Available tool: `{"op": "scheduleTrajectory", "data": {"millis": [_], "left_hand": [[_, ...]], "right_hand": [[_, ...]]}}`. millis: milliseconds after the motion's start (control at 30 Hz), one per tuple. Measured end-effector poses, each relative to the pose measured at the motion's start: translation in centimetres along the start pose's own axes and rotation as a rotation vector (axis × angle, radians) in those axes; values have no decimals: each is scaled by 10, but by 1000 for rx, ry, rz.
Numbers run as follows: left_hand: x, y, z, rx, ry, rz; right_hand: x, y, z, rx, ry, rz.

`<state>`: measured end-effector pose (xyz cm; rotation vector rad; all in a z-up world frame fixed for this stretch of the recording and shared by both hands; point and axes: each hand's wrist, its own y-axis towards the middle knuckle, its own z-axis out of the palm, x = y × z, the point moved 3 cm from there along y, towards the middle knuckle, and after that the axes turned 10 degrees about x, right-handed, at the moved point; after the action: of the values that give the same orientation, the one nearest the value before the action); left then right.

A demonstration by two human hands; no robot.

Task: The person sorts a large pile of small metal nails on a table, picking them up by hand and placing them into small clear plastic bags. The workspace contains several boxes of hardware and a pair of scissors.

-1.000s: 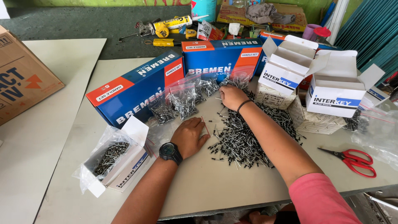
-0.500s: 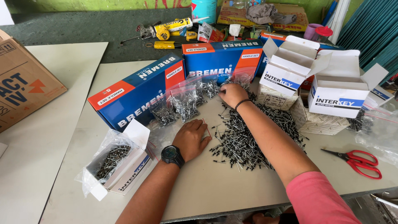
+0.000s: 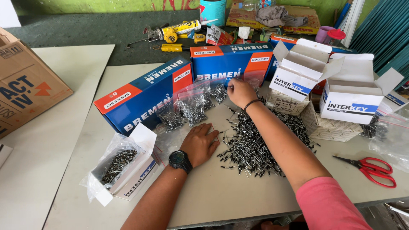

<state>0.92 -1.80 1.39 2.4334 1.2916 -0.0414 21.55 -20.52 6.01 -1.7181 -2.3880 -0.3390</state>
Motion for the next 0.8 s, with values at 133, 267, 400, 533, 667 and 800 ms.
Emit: {"op": "scheduleTrajectory", "data": {"millis": [133, 267, 400, 533, 667, 800], "left_hand": [[-1, 1, -1, 22, -7, 9], [0, 0, -2, 43, -24, -6], [0, 0, -3, 52, -25, -10], [1, 2, 0, 109, -13, -23], [1, 2, 0, 125, -7, -38], [0, 2, 1, 118, 14, -42]], "right_hand": [[26, -25, -17, 171, 128, -28], [18, -15, -13, 297, 187, 27], [29, -42, -46, 441, 202, 106], [20, -52, -58, 486, 307, 94], [17, -57, -75, 323, 526, 75], [11, -42, -66, 119, 585, 23]]}}
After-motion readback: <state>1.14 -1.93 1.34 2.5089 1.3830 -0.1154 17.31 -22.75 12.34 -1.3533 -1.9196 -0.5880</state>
